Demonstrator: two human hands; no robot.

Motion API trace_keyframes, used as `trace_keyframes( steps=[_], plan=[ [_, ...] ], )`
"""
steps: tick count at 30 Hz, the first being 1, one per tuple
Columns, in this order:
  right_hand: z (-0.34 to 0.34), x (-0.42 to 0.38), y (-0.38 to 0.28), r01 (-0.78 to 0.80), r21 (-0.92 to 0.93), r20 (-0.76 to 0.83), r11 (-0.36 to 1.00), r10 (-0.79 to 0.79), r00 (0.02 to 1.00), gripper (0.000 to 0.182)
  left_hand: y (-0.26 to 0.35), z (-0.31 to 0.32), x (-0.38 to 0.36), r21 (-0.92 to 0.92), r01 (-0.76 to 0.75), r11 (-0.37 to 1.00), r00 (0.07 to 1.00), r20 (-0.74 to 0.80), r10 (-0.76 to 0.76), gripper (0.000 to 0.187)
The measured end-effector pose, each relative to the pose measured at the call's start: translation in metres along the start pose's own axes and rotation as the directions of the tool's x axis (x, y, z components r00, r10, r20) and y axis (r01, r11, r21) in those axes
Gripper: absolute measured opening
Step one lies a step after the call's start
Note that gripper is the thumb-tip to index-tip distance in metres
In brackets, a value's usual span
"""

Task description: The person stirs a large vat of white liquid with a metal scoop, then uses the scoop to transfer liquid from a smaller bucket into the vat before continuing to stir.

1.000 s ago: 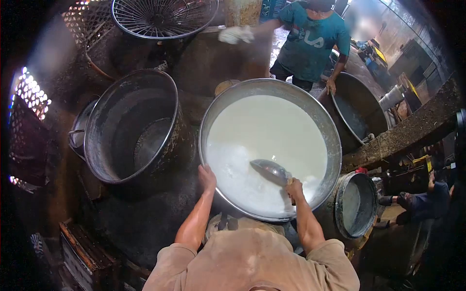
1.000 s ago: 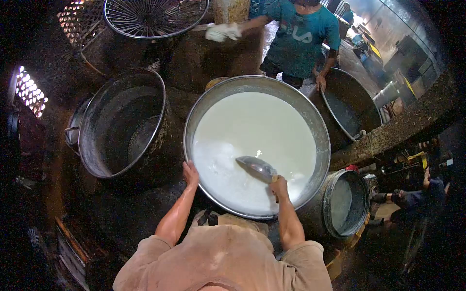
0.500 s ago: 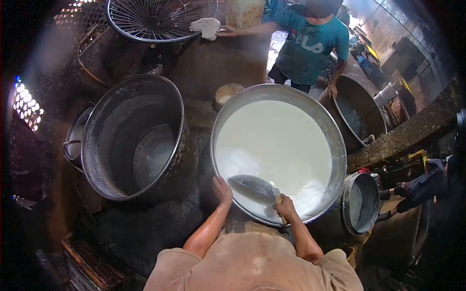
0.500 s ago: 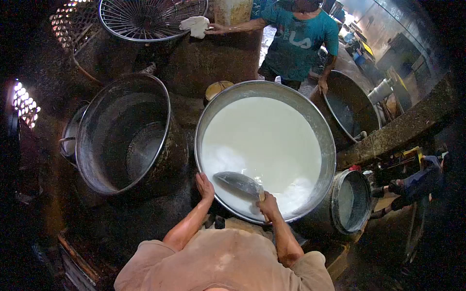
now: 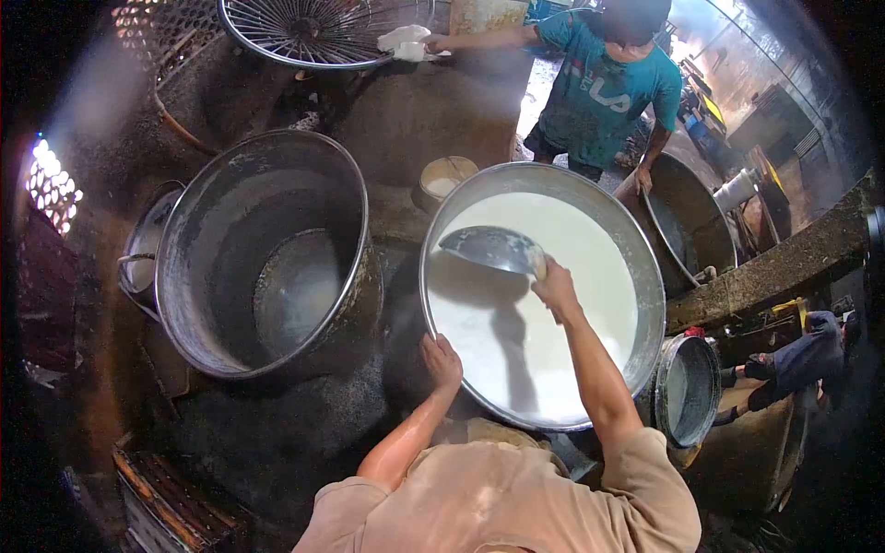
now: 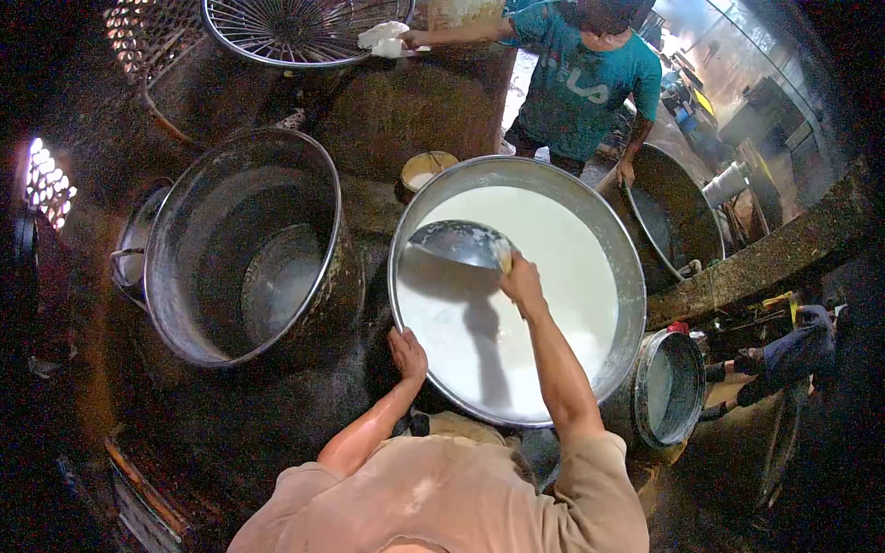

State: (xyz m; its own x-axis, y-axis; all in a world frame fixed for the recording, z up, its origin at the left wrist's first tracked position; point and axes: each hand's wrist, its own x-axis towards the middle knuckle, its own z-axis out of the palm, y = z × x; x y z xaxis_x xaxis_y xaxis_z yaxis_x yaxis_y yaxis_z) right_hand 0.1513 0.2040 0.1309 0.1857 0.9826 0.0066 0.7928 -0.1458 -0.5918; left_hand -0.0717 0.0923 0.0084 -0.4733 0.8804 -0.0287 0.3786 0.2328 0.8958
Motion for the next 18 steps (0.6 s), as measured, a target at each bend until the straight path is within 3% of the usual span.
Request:
trace_keyframes(
  steps=[2, 4, 5, 8, 15, 18],
  plan=[
    [0.012, 0.016, -0.009, -0.042, -0.016, -0.002, 0.999, 0.042, 0.999, 0.034, -0.003, 0.001, 0.0, -0.004, -0.049, 0.999, 0.998, -0.031, 0.049, 0.032],
    [0.013, 0.021, -0.014, -0.184, -0.126, 0.23, 0.975, 0.21, 0.95, 0.019, -0.006, 0.004, 0.001, 0.025, -0.069, 0.997, 0.997, -0.038, 0.07, 0.03],
    [0.026, 0.022, 0.007, -0.076, -0.242, 0.218, 0.967, 0.131, 0.967, 0.019, -0.006, 0.005, 0.001, 0.024, -0.071, 0.997, 0.997, -0.041, 0.072, 0.03],
    [0.039, 0.008, 0.037, -0.156, -0.21, 0.267, 0.965, 0.21, 0.94, 0.024, -0.008, 0.006, 0.001, 0.044, -0.123, 0.991, 0.989, -0.078, 0.126, 0.029],
    [0.052, -0.054, 0.112, -0.068, -0.28, 0.269, 0.958, 0.146, 0.952, 0.027, -0.013, 0.009, 0.004, 0.039, -0.06, 0.997, 0.995, -0.076, 0.063, 0.034],
    [0.042, -0.088, 0.122, -0.201, -0.3, 0.229, 0.933, 0.275, 0.934, 0.026, -0.009, 0.008, 0.004, 0.062, -0.061, 0.996, 0.994, -0.092, 0.066, 0.037]
  ],
)
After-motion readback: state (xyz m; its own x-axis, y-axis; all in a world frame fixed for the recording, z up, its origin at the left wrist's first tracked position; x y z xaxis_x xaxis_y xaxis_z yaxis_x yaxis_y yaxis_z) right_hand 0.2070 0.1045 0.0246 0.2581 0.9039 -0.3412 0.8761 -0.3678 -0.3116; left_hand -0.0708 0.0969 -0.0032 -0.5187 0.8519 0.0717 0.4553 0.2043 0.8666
